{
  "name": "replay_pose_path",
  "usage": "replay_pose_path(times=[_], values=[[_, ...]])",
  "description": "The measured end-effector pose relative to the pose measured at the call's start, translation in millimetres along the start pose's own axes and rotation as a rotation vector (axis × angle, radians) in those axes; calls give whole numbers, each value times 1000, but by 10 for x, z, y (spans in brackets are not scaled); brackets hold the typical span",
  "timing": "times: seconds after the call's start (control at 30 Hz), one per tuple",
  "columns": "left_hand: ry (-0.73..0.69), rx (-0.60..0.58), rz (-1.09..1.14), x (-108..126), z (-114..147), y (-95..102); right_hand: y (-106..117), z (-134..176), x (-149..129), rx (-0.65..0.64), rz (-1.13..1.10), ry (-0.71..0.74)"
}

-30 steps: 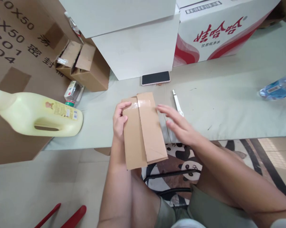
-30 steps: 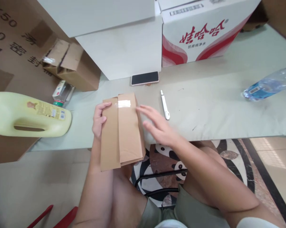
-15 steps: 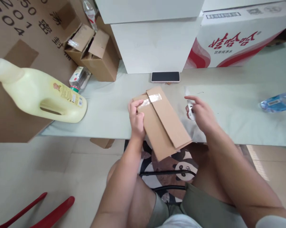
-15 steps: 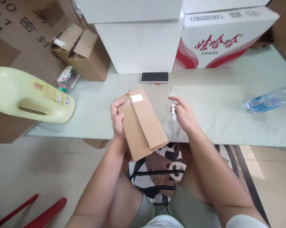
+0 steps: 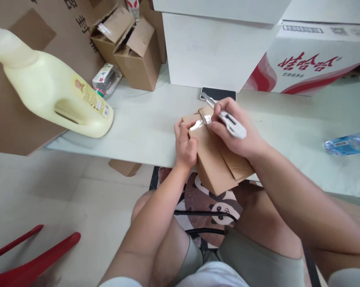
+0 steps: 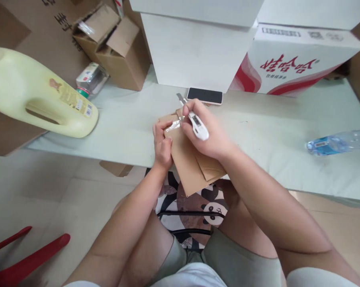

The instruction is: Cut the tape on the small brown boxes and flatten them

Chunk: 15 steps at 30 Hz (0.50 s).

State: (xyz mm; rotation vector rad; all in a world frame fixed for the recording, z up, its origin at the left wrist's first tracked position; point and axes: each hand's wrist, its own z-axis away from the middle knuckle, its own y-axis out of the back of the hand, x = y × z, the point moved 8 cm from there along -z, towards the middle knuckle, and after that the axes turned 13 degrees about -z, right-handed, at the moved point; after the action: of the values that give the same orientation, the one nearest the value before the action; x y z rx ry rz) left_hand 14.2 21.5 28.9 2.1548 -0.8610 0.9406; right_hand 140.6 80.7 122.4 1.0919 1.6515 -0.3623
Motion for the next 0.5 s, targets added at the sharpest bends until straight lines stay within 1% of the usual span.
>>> replay_pose_path(times=[0.1,0.17,0.23,0.33,0.4,0.5], values=[[-20,-26,5,15,-71,-8,-50,55,0,-32,96,-20],[-51,-35,25,43,-124,-17,-42,95,-23,-19,106,-27],[-66,-29,52,69,-162,-17,-19,127,-36,8,86,-25],[-37,-7,74,83,-171,-9,34,159,-10,47,21,-24],[-19,6,77,88,-156,-7,90,173,17,95,3,-26],[-6,18,101,80,-128,-13,145,199,5,176,72,-25]])
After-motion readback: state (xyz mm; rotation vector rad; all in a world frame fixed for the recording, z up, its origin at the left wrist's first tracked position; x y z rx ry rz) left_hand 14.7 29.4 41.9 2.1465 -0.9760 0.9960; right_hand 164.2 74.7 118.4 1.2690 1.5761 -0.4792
